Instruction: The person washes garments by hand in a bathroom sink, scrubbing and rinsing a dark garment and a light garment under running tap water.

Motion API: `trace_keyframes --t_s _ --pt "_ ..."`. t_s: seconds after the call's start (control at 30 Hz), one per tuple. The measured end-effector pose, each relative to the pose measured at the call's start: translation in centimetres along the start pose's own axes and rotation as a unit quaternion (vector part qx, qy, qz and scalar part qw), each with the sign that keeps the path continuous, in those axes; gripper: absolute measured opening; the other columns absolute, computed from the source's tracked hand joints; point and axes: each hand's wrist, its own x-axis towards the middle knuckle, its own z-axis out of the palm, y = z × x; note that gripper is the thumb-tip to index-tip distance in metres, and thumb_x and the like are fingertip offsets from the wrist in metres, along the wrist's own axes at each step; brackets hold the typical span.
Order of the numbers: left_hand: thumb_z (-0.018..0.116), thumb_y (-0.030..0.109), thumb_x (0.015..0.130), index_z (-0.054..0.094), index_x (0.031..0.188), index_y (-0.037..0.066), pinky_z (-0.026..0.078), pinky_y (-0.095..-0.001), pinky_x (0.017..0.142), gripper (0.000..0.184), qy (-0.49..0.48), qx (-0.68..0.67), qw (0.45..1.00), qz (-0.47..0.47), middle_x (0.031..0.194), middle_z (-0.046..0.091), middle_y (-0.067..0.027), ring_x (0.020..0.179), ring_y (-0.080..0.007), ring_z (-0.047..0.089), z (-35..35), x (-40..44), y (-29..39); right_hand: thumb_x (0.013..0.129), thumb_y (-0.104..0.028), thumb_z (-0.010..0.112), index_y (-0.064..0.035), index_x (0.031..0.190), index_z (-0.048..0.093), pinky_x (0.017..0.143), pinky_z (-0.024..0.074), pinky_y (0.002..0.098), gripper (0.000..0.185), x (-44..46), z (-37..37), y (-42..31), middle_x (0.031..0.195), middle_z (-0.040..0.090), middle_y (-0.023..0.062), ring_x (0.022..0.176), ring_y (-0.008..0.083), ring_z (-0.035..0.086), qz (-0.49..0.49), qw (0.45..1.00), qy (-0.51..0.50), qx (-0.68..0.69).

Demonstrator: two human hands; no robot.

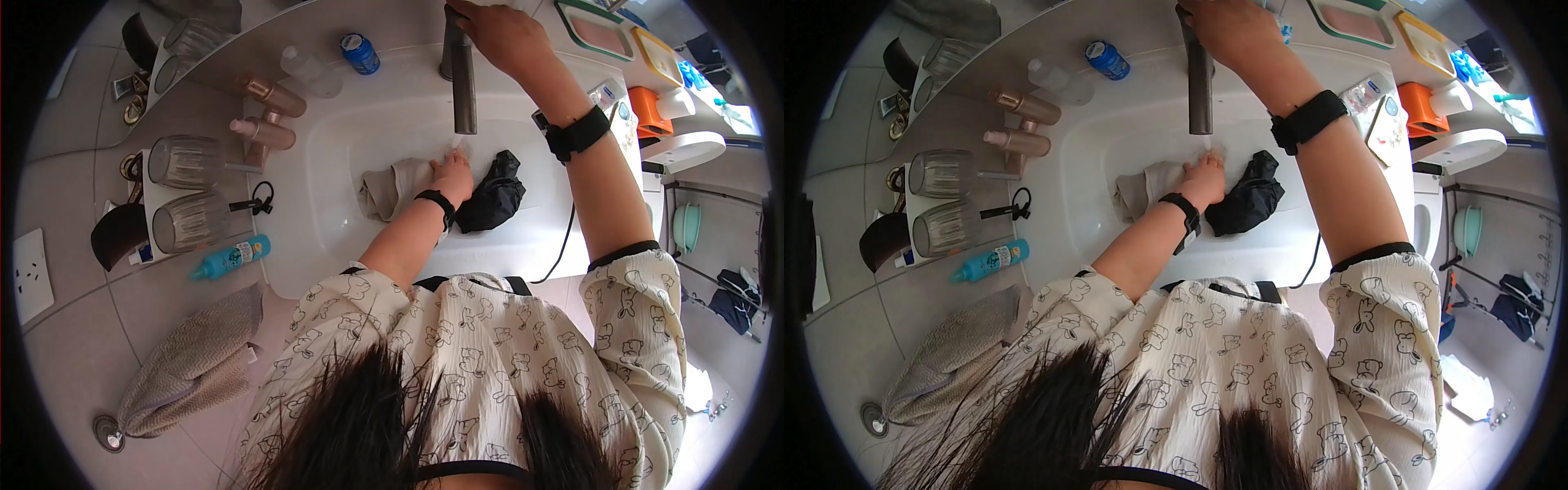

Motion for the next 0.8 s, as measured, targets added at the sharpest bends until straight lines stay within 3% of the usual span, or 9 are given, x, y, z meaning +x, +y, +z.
trace_keyframes --t_s 0.8 --pt "0.054 0.019 0.080 0.024 0.137 0.004 0.022 -0.0600 0.099 0.066 -0.010 -0.003 1.000 -0.005 0.144 0.018 -0.0097 0.132 -0.0266 0.018 0.1 0.2 0.0 0.090 -0.028 0.041 -0.0103 0.113 0.053 0.060 0.0500 0.0411 0.032 0.2 -1.0 -0.4 0.075 0.063 0.0162 0.069 0.0304 0.063 -0.002 0.999 -0.035 -0.011"
